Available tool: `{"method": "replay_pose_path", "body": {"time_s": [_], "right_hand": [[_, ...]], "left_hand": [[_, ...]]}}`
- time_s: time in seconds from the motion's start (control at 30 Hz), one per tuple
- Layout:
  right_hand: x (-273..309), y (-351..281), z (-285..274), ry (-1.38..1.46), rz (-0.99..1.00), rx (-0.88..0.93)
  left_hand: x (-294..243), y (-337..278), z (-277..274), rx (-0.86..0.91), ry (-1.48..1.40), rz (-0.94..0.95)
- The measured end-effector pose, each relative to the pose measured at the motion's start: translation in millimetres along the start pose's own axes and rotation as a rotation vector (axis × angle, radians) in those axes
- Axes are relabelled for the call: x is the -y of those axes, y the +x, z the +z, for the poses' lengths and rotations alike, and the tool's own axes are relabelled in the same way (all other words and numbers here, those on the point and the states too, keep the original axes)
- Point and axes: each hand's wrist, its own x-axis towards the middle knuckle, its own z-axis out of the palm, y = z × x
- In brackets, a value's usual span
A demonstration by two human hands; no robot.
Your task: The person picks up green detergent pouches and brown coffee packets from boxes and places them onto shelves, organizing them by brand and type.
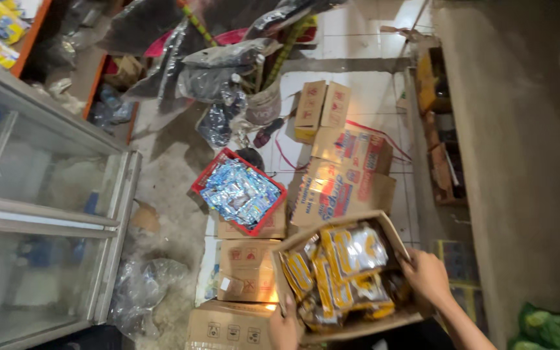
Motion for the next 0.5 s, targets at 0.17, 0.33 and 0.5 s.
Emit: {"method": "replay_pose_path", "body": {"time_s": [0.17,0.33,0.5], "right_hand": [[41.7,10.0,-60.5,0.067,-0.017,-0.027],[44.1,41.3,-93.1,0.102,0.102,0.001],[36.8,77.9,-123.7,0.165,0.071,-0.086]], "left_hand": [[-96.5,5.8,-32.9,0.005,0.107,0.129],[-175.3,7.5,-28.0,0.0,0.254,0.159],[-239.6,7.0,-1.3,-0.016,0.146,0.17]]}}
